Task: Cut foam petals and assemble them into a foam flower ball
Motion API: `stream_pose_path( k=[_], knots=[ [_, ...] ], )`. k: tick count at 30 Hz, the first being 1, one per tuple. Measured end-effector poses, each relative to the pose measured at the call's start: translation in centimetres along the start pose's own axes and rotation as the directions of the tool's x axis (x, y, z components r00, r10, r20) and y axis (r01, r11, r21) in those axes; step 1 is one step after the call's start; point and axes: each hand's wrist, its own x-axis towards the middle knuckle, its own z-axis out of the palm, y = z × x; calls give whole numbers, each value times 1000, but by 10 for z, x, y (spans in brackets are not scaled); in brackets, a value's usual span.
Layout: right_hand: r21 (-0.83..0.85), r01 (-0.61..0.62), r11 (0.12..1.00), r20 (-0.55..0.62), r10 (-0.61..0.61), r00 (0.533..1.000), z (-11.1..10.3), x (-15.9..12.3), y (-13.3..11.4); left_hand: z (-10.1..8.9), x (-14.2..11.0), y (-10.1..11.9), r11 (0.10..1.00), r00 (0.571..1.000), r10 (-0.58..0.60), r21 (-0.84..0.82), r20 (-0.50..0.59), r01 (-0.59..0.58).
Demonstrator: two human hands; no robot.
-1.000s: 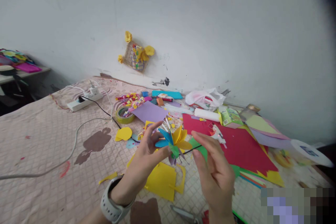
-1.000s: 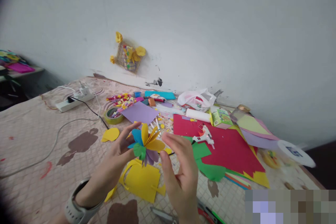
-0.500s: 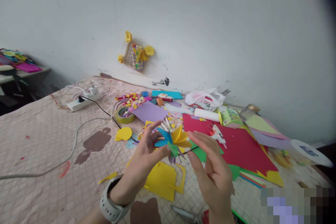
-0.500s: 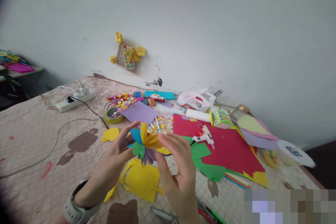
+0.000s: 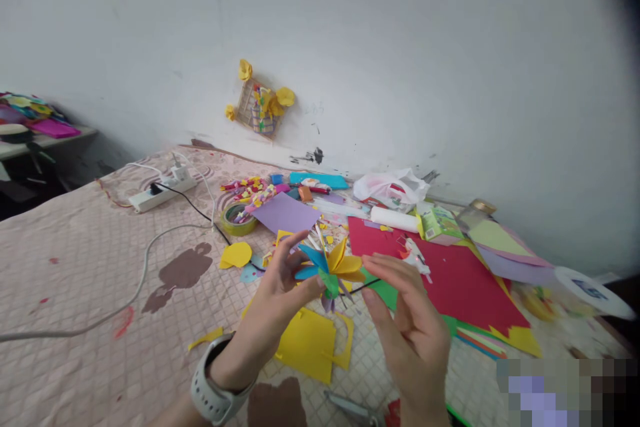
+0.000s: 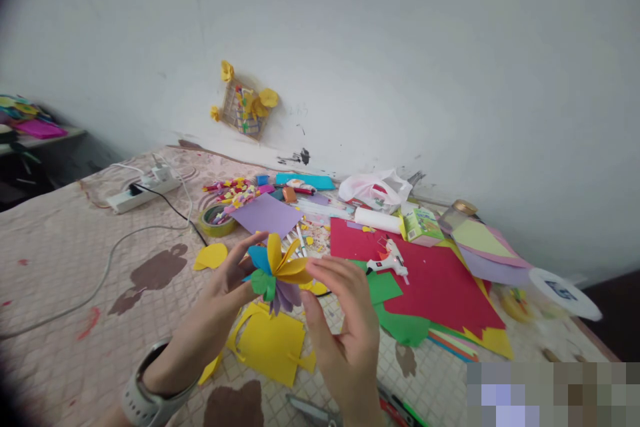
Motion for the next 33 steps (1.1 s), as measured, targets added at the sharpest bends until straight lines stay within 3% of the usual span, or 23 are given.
stream_pose_path(
  k=[9,21,33],
  knots=[
    [52,-32,998,-59,35,998,1,-1,0,-3,0,-3,1000,1000,17,6,1,-17],
    [-41,19,999,108,-14,994,0,0,0,3,-1,1,1000,1000,-1,-7,9,1],
    [-23,-6,1000,113,9,994,-3,1,1,0,-1,-1,1000,1000,23,21,-3,-23]
  ],
)
